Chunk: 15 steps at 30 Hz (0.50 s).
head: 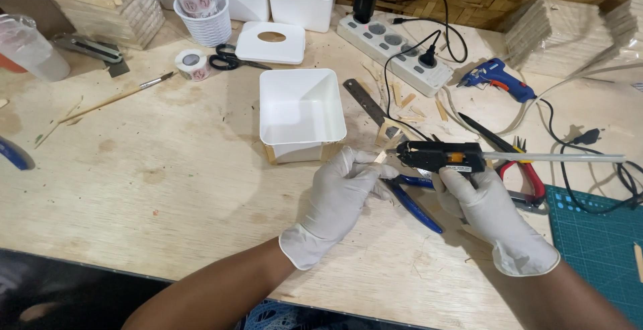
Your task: Assembling a decorative wooden box by cutting popsicle sticks to size and gluing them onto a plastic base using a hot glue gun.
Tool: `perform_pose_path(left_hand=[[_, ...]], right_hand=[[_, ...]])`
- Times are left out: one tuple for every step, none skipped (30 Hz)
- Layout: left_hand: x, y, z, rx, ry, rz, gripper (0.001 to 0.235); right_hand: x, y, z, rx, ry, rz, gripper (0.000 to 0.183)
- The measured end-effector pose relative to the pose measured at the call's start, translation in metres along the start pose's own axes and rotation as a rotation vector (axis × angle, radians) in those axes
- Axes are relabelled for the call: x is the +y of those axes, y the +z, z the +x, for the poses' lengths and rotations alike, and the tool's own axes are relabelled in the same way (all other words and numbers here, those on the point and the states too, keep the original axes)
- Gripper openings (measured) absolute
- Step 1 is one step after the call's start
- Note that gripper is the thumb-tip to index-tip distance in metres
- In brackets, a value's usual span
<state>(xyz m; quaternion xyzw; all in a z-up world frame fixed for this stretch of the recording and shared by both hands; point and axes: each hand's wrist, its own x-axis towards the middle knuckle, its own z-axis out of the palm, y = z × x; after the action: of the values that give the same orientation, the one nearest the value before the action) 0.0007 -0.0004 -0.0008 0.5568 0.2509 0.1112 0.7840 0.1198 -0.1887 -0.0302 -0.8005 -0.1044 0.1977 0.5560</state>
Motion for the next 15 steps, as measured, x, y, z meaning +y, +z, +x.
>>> perform_pose_path(left_hand=[[0.0, 0.0, 0.0, 0.004, 0.003, -0.005, 0.016], [0.0, 0.0, 0.0, 0.009, 0.006, -0.011, 0.015], [0.001, 0.0, -0.001, 0.009, 0.006, -0.011, 0.015], [0.001, 0.0, -0.002, 0.006, 0.011, -0.009, 0.014], [0.001, 0.0, -0.003, 0.003, 0.015, -0.008, 0.013], [0.0, 0.0, -0.002, 0.003, 0.015, -0.007, 0.013], [-0.002, 0.0, -0.001, 0.001, 0.018, -0.01, 0.012], [-0.003, 0.001, 0.0, -0.003, 0.022, -0.013, 0.012], [-0.003, 0.0, 0.0, -0.003, 0.022, -0.013, 0.012], [-0.002, 0.0, 0.0, -0.002, 0.018, -0.009, 0.011], [-0.002, 0.0, 0.0, -0.001, 0.014, -0.006, 0.011], [0.0, 0.0, -0.001, -0.001, 0.014, -0.006, 0.011], [0.002, 0.0, -0.002, 0.012, 0.007, -0.004, 0.011], [0.003, 0.001, -0.003, 0.024, 0.0, -0.001, 0.011], [0.002, 0.001, -0.002, 0.023, -0.001, 0.0, 0.011]], right_hand=[[0.003, -0.001, 0.001, 0.0, 0.001, -0.006, 0.02], [0.005, -0.002, 0.002, 0.0, 0.002, -0.013, 0.018], [0.003, -0.002, 0.001, -0.001, 0.002, -0.013, 0.018], [0.001, -0.002, -0.001, 0.01, 0.007, -0.032, 0.019], [-0.001, -0.002, -0.002, 0.02, 0.012, -0.051, 0.019], [-0.004, -0.001, -0.004, 0.019, 0.012, -0.051, 0.019], [-0.007, 0.0, -0.005, 0.014, 0.017, -0.065, 0.02], [-0.011, 0.0, -0.007, 0.009, 0.021, -0.079, 0.02], [-0.011, 0.001, -0.006, 0.009, 0.021, -0.079, 0.02], [-0.01, 0.002, -0.006, 0.016, 0.026, -0.089, 0.021], [-0.01, 0.002, -0.006, 0.022, 0.03, -0.099, 0.022], [-0.009, 0.003, -0.005, 0.022, 0.03, -0.099, 0.022], [-0.008, 0.003, -0.004, 0.022, 0.029, -0.11, 0.021], [-0.006, 0.004, -0.004, 0.023, 0.028, -0.121, 0.02], [-0.009, 0.004, -0.004, 0.023, 0.029, -0.12, 0.02]])
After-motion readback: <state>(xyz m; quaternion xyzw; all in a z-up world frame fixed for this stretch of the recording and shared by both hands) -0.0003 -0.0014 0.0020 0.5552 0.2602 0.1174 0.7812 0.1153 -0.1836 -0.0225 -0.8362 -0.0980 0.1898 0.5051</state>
